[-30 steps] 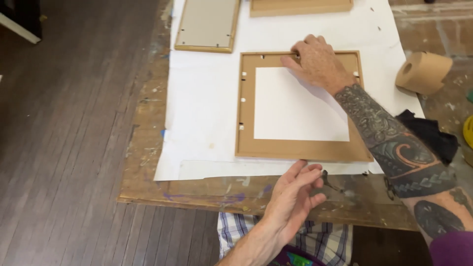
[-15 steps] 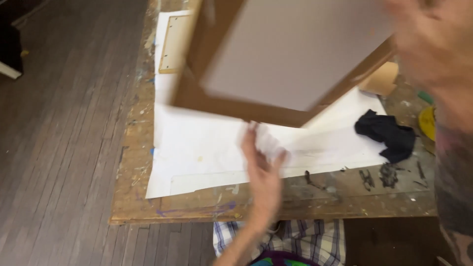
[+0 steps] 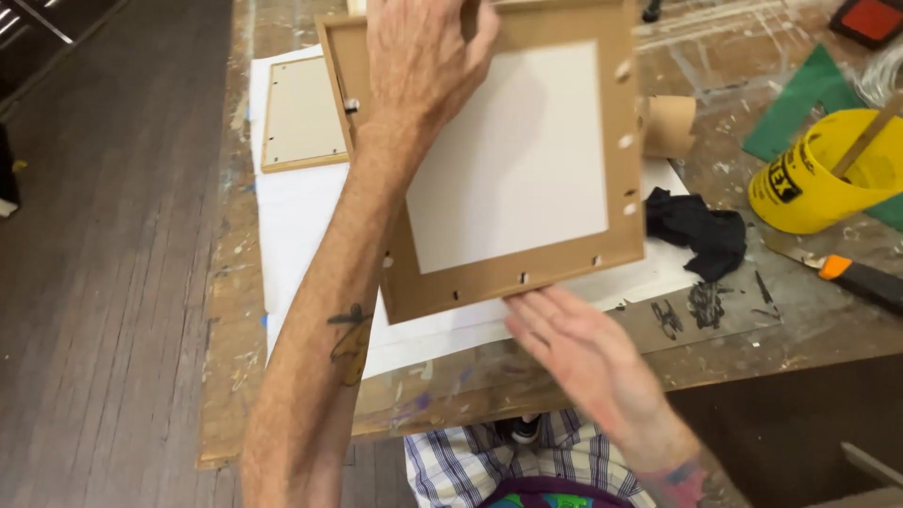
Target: Applying water-activated paper tape to the back of a picture frame to seal the assembly.
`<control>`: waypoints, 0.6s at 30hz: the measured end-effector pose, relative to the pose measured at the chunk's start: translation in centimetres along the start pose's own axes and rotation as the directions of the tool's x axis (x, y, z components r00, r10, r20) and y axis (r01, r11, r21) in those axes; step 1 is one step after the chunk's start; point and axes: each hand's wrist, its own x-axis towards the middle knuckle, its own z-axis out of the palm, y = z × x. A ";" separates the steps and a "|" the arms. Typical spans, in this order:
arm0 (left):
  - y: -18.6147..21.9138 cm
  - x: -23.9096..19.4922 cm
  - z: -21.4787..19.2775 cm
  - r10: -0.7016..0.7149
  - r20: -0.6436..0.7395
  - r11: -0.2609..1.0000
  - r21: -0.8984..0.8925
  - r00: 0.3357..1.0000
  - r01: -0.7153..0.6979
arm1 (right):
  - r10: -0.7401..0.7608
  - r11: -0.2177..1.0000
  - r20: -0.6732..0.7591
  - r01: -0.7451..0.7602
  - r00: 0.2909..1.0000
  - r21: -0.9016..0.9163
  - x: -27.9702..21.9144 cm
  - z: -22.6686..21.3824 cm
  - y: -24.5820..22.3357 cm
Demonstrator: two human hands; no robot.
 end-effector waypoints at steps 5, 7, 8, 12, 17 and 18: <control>-2.4 -5.5 5.9 -0.092 0.367 0.974 -0.159 0.926 0.160 | -0.016 0.958 -0.277 -0.065 0.961 -0.279 0.6 2.2 1.1; -2.9 -7.3 7.1 -0.115 0.388 0.949 -0.228 0.914 0.216 | -0.003 0.981 -0.172 -0.031 0.985 -0.194 0.6 1.5 1.0; -3.1 -8.0 7.4 -0.145 0.451 0.935 -0.229 0.881 0.272 | -0.014 0.981 -0.193 -0.024 0.981 -0.191 0.7 1.0 0.8; -3.8 -10.5 9.0 -0.202 0.550 0.903 -0.217 0.810 0.372 | -0.015 0.984 -0.230 -0.027 0.973 -0.178 1.4 -0.1 0.7; -4.2 -12.4 10.2 -0.200 0.599 0.887 -0.226 0.776 0.403 | 0.043 0.992 -0.241 -0.071 0.970 -0.108 1.7 -0.6 0.4; -4.3 -12.5 10.3 -0.202 0.621 0.878 -0.227 0.758 0.420 | 0.061 0.989 -0.247 -0.091 0.967 -0.114 1.8 -0.7 0.3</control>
